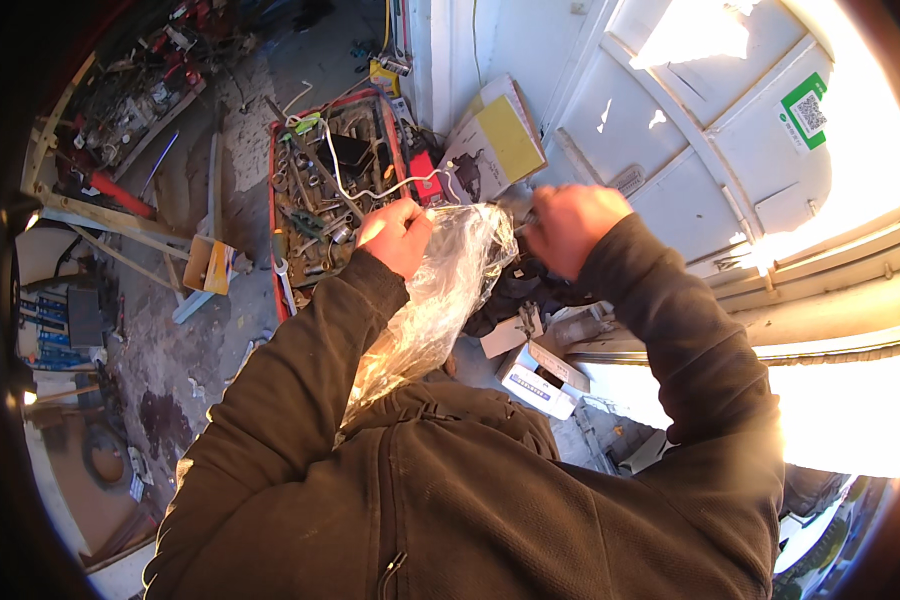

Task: The person uses a utility knife to cut open a plastic-wrapped package, removes a cardboard box, and then unwraps a metal pipe from a separate plastic bag. The person handles the knife and packages with both hands throughout the sequence.

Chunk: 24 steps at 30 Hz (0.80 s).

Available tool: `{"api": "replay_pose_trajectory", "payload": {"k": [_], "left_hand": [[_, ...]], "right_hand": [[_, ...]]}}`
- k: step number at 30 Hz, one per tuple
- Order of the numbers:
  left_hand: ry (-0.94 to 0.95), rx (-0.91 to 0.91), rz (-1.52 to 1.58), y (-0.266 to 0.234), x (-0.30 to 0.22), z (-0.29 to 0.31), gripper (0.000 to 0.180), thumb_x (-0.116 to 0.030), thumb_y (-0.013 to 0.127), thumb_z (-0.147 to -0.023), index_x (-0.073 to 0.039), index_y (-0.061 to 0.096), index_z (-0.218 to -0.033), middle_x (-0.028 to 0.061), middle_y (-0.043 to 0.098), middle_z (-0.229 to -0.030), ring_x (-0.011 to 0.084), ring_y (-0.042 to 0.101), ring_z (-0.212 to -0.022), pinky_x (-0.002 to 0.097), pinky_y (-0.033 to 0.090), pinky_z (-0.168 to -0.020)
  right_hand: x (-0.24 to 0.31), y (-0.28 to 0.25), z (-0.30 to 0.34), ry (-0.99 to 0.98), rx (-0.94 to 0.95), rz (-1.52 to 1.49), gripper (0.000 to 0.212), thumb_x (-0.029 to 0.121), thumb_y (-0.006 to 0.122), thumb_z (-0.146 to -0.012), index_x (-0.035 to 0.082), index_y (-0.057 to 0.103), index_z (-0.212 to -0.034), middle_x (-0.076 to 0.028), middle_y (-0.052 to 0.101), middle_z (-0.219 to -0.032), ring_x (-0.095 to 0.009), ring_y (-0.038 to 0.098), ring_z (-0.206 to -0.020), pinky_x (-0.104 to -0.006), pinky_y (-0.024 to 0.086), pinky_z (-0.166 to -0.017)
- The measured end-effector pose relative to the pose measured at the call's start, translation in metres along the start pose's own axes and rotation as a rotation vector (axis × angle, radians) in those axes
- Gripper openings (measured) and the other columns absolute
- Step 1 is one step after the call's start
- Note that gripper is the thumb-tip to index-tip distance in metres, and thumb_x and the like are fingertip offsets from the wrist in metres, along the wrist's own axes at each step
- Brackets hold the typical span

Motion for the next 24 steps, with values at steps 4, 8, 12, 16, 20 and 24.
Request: {"api": "replay_pose_trajectory", "payload": {"k": [4, 8, 12, 16, 20, 24], "left_hand": [[-0.013, -0.006, -0.001, 0.004, 0.006, -0.001, 0.026, -0.026, 0.075, -0.099, -0.002, 0.072, -0.091, 0.0229, 0.074, -0.085, 0.0443, 0.074, -0.081, 0.0495, 0.057, -0.073], [0.014, -0.011, 0.026, 0.007, 0.006, 0.000, 0.025, -0.024, 0.075, -0.101, -0.001, 0.072, -0.091, 0.0185, 0.072, -0.080, 0.0341, 0.071, -0.074, 0.0455, 0.056, -0.070], [0.058, -0.030, 0.001, 0.004, -0.001, 0.004, 0.025, -0.021, 0.077, -0.103, 0.000, 0.071, -0.090, 0.0114, 0.070, -0.072, 0.0182, 0.065, -0.064, 0.0391, 0.053, -0.063], [0.063, -0.036, 0.006, 0.001, -0.006, 0.005, 0.025, -0.022, 0.078, -0.101, 0.000, 0.072, -0.091, 0.0128, 0.070, -0.073, 0.0209, 0.067, -0.065, 0.0399, 0.054, -0.064], [0.014, 0.015, -0.008, 0.006, -0.003, 0.005, 0.023, -0.021, 0.076, -0.102, 0.000, 0.071, -0.091, 0.0137, 0.070, -0.074, 0.0228, 0.069, -0.068, 0.0405, 0.055, -0.067], [0.014, 0.115, 0.009, 0.019, 0.001, 0.006, 0.022, -0.023, 0.076, -0.098, -0.001, 0.071, -0.097, 0.0142, 0.072, -0.081, 0.0262, 0.070, -0.073, 0.0412, 0.056, -0.071]], "right_hand": [[0.045, 0.046, 0.000, -0.150, 0.086, 0.044, 0.027, 0.024, 0.064, -0.100, 0.000, 0.075, -0.106, -0.018, 0.079, -0.089, -0.035, 0.080, -0.082, -0.0486, 0.064, -0.069], [0.048, 0.065, -0.004, -0.106, 0.055, 0.165, 0.026, 0.024, 0.069, -0.100, 0.000, 0.072, -0.106, -0.017, 0.076, -0.091, -0.037, 0.078, -0.075, -0.0472, 0.062, -0.065], [0.056, 0.061, 0.006, -0.062, 0.013, 0.079, 0.026, 0.025, 0.069, -0.102, 0.000, 0.070, -0.101, -0.019, 0.075, -0.090, -0.038, 0.078, -0.075, -0.0481, 0.063, -0.066], [0.056, 0.058, 0.005, 0.035, 0.028, 0.032, 0.027, 0.026, 0.069, -0.102, -0.001, 0.070, -0.101, -0.020, 0.076, -0.091, -0.039, 0.078, -0.075, -0.0488, 0.063, -0.066], [0.054, 0.049, 0.002, 0.025, 0.033, 0.076, 0.028, 0.027, 0.071, -0.100, 0.000, 0.072, -0.101, -0.020, 0.077, -0.092, -0.039, 0.078, -0.077, -0.0488, 0.063, -0.067], [0.058, 0.042, 0.010, -0.032, 0.077, 0.079, 0.027, 0.027, 0.074, -0.098, 0.001, 0.074, -0.102, -0.019, 0.078, -0.093, -0.039, 0.079, -0.080, -0.0484, 0.063, -0.070]]}}
Point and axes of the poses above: each hand's wrist, its own z-axis away from the middle knuckle, its own y-axis out of the palm, x = y × z, the point moved 8 cm from there along -z, towards the middle knuckle
